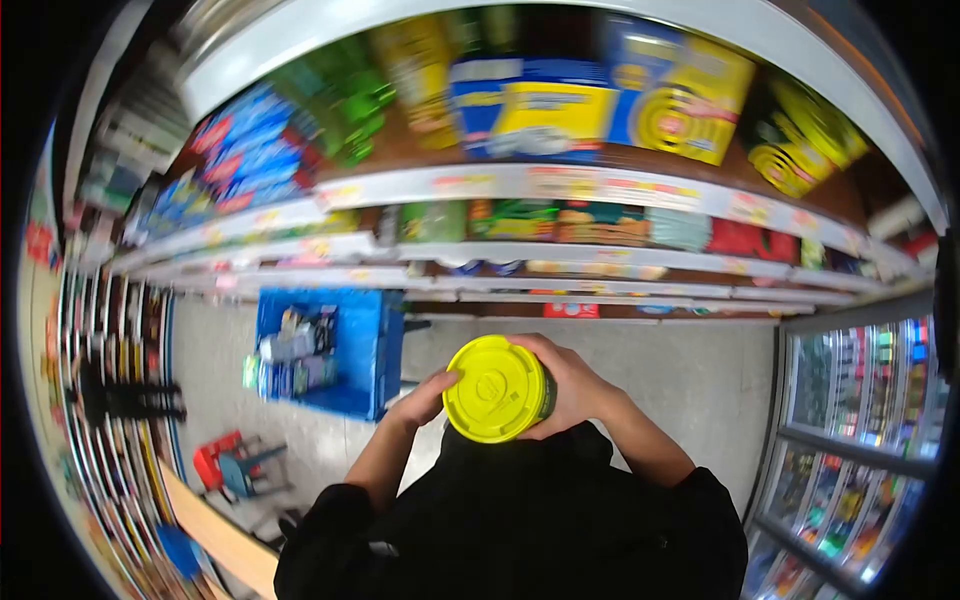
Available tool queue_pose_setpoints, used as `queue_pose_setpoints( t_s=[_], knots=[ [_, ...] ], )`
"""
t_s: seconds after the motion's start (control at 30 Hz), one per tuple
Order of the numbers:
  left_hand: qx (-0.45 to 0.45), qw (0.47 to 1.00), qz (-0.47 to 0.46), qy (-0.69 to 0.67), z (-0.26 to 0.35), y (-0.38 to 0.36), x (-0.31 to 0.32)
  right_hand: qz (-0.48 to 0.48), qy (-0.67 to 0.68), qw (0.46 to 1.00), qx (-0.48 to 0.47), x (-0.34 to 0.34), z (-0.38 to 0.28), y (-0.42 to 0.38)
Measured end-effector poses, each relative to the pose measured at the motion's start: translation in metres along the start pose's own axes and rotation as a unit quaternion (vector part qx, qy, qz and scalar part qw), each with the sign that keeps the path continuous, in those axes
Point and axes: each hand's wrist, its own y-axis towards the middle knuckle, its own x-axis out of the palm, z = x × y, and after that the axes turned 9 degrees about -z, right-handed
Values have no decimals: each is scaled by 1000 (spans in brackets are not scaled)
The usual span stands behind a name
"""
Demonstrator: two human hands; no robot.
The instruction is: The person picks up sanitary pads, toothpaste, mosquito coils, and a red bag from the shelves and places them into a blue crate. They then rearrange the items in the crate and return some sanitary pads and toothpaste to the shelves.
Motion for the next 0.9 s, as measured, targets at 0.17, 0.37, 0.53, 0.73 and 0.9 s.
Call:
queue_pose_setpoints(
  t_s=[0.17, 0.37, 0.53, 0.73, 0.9],
  knots=[
    [121, 969, 124, -178, -40, -72, -58, -77, -5, 997, 6, 65, -2, 96],
    [273, 862, 365, -219, -64, -147, -159, -84, -126, 986, 67, 164, 17, 176],
    [175, 814, 533, -151, -118, -169, -299, -147, -133, 972, 124, 219, 21, 208],
    [80, 769, 549, -317, -162, -143, -413, -148, -206, 954, 161, 245, 38, 219],
    [152, 729, 477, -467, -257, -94, -500, -130, -212, 935, 254, 255, 51, 207]
  ],
)
